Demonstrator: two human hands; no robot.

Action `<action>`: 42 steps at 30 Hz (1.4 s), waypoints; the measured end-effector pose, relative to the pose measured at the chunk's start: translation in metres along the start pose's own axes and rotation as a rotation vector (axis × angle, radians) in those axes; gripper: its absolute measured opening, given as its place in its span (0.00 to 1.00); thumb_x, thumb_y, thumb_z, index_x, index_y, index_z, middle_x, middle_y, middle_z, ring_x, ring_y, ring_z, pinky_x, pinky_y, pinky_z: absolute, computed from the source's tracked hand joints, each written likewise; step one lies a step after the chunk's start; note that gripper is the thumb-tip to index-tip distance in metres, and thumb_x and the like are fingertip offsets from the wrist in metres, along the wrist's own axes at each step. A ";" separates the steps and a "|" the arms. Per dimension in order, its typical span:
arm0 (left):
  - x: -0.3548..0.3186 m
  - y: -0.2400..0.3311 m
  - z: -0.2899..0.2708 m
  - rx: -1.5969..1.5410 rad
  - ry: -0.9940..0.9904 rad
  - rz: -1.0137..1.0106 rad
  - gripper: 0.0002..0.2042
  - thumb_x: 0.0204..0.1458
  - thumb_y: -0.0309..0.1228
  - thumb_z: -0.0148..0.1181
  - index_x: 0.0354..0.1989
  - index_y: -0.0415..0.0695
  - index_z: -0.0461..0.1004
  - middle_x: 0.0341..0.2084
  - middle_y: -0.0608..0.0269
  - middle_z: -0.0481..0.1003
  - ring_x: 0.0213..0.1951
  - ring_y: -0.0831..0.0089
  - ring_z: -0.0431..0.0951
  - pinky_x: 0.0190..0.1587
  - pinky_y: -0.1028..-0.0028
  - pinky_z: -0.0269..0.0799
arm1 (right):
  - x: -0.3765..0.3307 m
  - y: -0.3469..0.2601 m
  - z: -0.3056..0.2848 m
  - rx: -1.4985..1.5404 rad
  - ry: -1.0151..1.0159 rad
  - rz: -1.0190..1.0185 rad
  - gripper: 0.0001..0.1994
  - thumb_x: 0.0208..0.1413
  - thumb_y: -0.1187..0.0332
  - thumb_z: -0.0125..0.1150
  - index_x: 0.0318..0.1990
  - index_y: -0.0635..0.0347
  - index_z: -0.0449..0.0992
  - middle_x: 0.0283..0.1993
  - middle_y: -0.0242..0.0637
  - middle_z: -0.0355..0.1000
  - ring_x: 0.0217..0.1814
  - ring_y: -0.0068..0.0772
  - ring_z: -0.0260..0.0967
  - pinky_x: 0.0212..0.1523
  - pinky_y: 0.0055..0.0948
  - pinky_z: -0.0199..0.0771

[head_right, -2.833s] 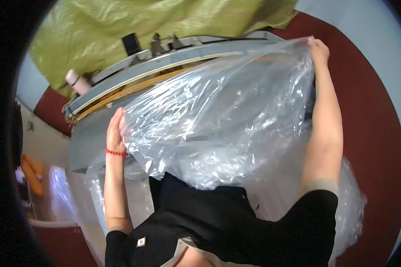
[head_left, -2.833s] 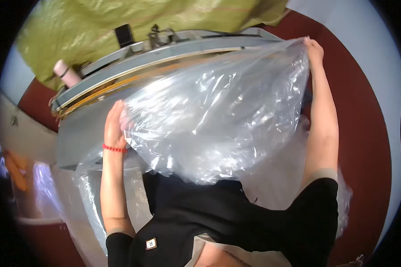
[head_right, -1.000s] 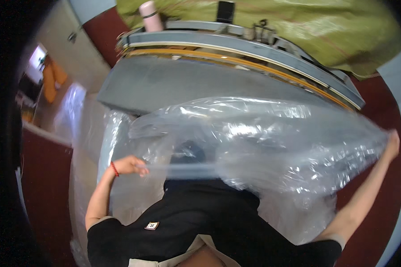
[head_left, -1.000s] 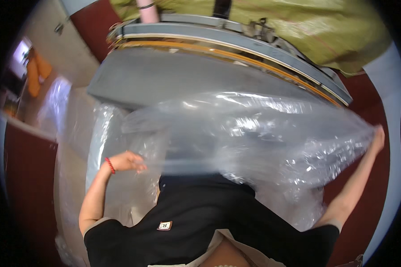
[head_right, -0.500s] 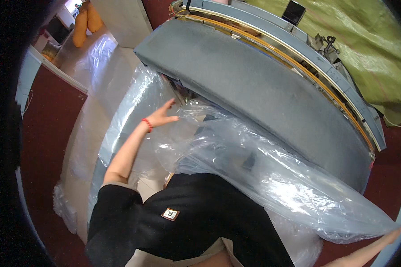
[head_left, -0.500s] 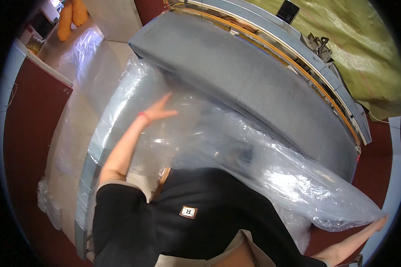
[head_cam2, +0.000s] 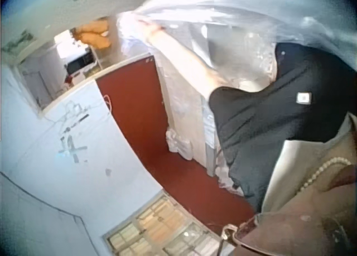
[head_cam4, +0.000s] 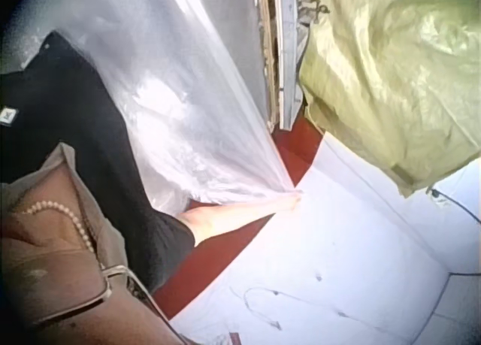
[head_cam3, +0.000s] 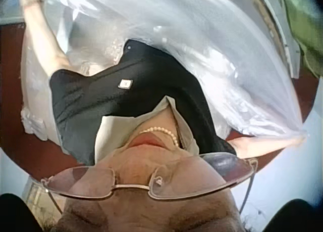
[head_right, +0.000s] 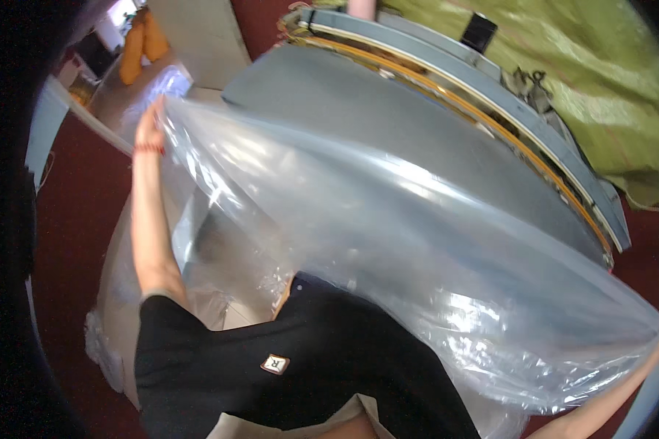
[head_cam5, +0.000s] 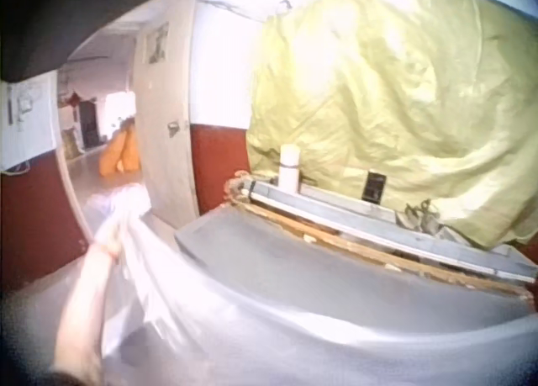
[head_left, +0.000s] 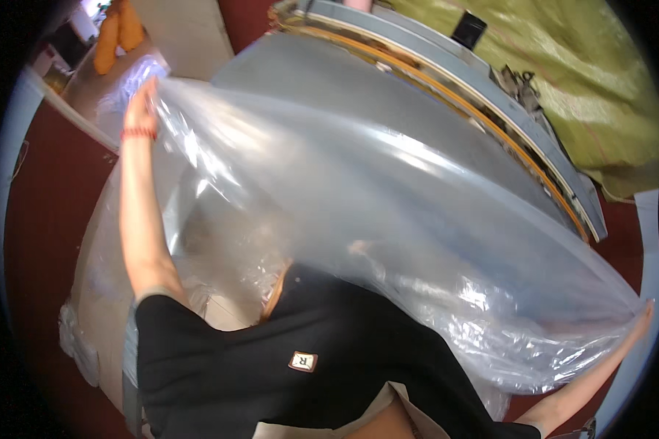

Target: Manually spreading out and arranging plastic packaging material over a product base or workbench for preparation.

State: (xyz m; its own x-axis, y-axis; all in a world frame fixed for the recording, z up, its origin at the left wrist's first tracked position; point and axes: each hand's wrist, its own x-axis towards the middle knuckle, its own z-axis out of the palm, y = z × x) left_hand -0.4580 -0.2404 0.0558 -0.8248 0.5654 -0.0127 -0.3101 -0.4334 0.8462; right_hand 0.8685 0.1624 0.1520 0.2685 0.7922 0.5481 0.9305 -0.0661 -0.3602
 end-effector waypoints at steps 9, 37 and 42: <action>-0.095 0.059 0.229 0.676 0.120 1.600 0.20 0.50 0.35 0.55 0.49 0.36 0.63 0.46 0.53 0.67 0.47 0.66 0.68 0.49 0.70 0.62 | -0.082 -0.076 0.140 0.113 -0.006 0.275 0.26 0.54 0.49 0.43 0.42 0.67 0.71 0.42 0.48 0.71 0.43 0.44 0.66 0.47 0.33 0.61; 0.072 0.025 0.204 1.679 0.147 1.190 0.34 0.35 0.28 0.59 0.56 0.39 0.55 0.53 0.46 0.60 0.57 0.54 0.57 0.58 0.66 0.54 | -0.180 -0.058 0.159 0.394 0.302 0.523 0.16 0.43 0.59 0.51 0.19 0.63 0.76 0.26 0.47 0.73 0.27 0.45 0.72 0.26 0.45 0.70; -0.044 -0.119 0.203 1.397 -0.486 1.215 0.21 0.42 0.30 0.60 0.47 0.42 0.65 0.46 0.53 0.66 0.52 0.56 0.63 0.55 0.63 0.57 | -0.175 -0.042 0.126 -0.034 -0.032 0.572 0.28 0.51 0.47 0.41 0.40 0.66 0.74 0.42 0.49 0.71 0.45 0.49 0.67 0.46 0.37 0.64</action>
State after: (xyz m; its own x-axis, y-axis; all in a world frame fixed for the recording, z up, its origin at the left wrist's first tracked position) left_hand -0.2889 -0.0715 0.0632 -0.0123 0.6630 0.7485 0.9980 -0.0379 0.0500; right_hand 0.7510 0.1034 -0.0241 0.7246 0.6425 0.2493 0.6467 -0.5087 -0.5684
